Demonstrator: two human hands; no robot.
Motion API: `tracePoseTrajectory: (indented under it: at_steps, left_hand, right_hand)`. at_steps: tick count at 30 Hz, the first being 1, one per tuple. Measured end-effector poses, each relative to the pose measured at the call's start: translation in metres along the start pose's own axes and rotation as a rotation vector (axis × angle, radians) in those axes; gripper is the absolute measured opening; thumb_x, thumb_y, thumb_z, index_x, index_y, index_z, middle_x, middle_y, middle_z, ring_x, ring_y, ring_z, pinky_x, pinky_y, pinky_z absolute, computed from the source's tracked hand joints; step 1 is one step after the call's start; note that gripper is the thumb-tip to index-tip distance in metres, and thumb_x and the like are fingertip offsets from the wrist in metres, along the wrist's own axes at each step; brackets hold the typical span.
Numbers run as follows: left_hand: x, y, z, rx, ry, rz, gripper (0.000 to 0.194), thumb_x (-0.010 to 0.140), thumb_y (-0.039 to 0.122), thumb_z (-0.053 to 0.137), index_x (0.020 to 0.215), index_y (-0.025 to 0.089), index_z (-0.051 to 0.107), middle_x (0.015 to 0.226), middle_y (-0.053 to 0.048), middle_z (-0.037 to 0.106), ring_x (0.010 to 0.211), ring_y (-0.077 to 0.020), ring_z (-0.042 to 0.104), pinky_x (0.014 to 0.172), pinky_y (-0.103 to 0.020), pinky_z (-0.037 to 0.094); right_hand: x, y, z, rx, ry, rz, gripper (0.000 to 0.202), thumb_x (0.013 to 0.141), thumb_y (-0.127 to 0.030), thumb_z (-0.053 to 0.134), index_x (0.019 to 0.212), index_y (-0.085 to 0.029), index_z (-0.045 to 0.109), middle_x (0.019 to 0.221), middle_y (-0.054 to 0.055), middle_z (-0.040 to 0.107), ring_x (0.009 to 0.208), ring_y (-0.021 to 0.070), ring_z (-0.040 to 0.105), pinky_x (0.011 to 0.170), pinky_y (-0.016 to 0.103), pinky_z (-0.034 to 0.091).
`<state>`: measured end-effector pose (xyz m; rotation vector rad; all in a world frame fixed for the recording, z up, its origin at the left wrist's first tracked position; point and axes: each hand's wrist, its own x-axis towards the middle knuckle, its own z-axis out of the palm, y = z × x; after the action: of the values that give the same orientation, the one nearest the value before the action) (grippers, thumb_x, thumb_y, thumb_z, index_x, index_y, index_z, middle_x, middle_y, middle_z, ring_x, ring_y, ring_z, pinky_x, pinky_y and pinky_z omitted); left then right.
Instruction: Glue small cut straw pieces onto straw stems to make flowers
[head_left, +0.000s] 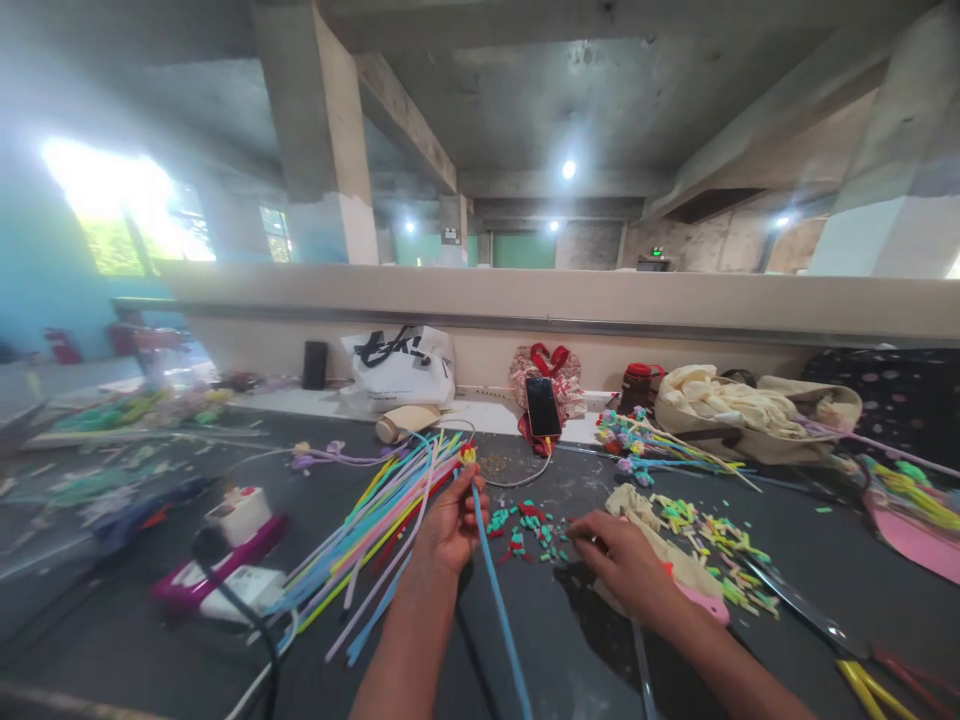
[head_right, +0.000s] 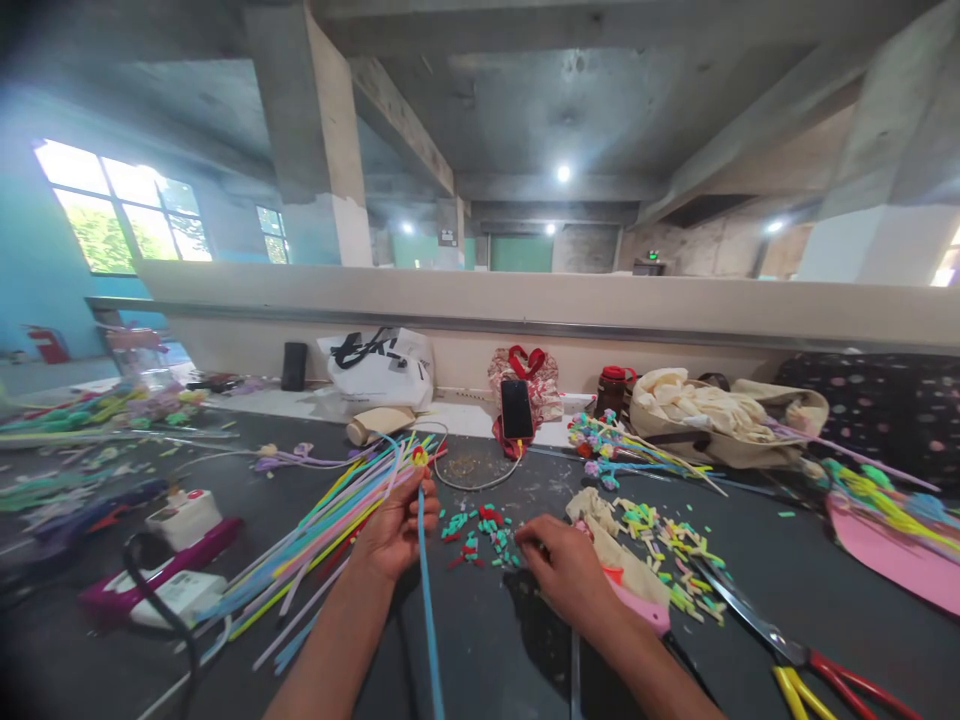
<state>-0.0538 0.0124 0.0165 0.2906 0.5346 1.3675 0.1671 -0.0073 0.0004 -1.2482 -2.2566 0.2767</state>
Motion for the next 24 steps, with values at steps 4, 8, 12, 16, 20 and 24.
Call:
tracePoseTrajectory:
  at_steps: [4, 8, 12, 16, 20, 24]
  left_hand:
    - [-0.001, 0.006, -0.003, 0.014, 0.002, -0.027, 0.011, 0.079, 0.016, 0.049, 0.069, 0.013, 0.051, 0.048, 0.005, 0.048, 0.030, -0.0001, 0.036, 0.025, -0.007, 0.025]
    - [-0.002, 0.012, -0.007, 0.067, 0.035, -0.033, 0.007, 0.077, 0.015, 0.052, 0.071, 0.012, 0.054, 0.048, 0.004, 0.051, 0.029, -0.0007, 0.037, 0.023, -0.008, 0.025]
    - [-0.002, 0.010, -0.010, 0.110, 0.077, -0.062, 0.007, 0.072, 0.017, 0.058, 0.069, 0.011, 0.055, 0.048, 0.004, 0.053, 0.029, -0.0006, 0.039, 0.024, -0.008, 0.025]
    - [-0.001, 0.005, -0.009, 0.113, 0.072, -0.093, 0.006, 0.073, 0.017, 0.057, 0.070, 0.012, 0.056, 0.048, 0.004, 0.054, 0.029, -0.0004, 0.039, 0.025, -0.008, 0.024]
    - [-0.001, 0.002, -0.008, 0.132, 0.043, -0.122, 0.007, 0.070, 0.018, 0.060, 0.071, 0.011, 0.058, 0.048, 0.003, 0.055, 0.030, -0.0007, 0.040, 0.025, -0.008, 0.024]
    - [0.000, -0.001, -0.010, 0.158, 0.015, -0.122, 0.009, 0.068, 0.018, 0.063, 0.072, 0.011, 0.058, 0.049, 0.003, 0.055, 0.030, 0.0001, 0.039, 0.027, -0.008, 0.024]
  right_hand:
    - [0.021, -0.024, 0.004, -0.166, -0.153, -0.107, 0.023, 0.084, -0.022, 0.039, 0.085, -0.022, 0.062, 0.078, 0.000, 0.065, 0.071, 0.0120, 0.058, 0.060, 0.019, 0.037]
    - [0.056, -0.034, 0.031, -0.373, -0.221, -0.167, 0.019, 0.075, -0.023, 0.052, 0.091, -0.021, 0.062, 0.087, 0.006, 0.064, 0.083, 0.0200, 0.055, 0.064, 0.024, 0.036]
    - [0.075, -0.024, 0.048, -0.413, -0.262, -0.182, 0.020, 0.072, -0.021, 0.055, 0.090, -0.022, 0.063, 0.090, 0.006, 0.062, 0.087, 0.0214, 0.052, 0.068, 0.026, 0.036]
    - [0.068, -0.012, 0.037, -0.455, -0.259, -0.119, 0.020, 0.079, -0.018, 0.045, 0.085, -0.020, 0.064, 0.083, 0.007, 0.061, 0.078, 0.0190, 0.054, 0.065, 0.026, 0.036]
    - [0.060, -0.016, 0.030, -0.466, -0.228, -0.095, 0.028, 0.085, -0.021, 0.036, 0.081, -0.019, 0.064, 0.080, 0.006, 0.060, 0.074, 0.0162, 0.055, 0.065, 0.024, 0.036]
    - [0.066, -0.023, 0.051, -0.419, -0.212, -0.160, 0.022, 0.080, -0.021, 0.046, 0.097, -0.023, 0.059, 0.088, 0.003, 0.061, 0.081, 0.0158, 0.054, 0.066, 0.022, 0.037]
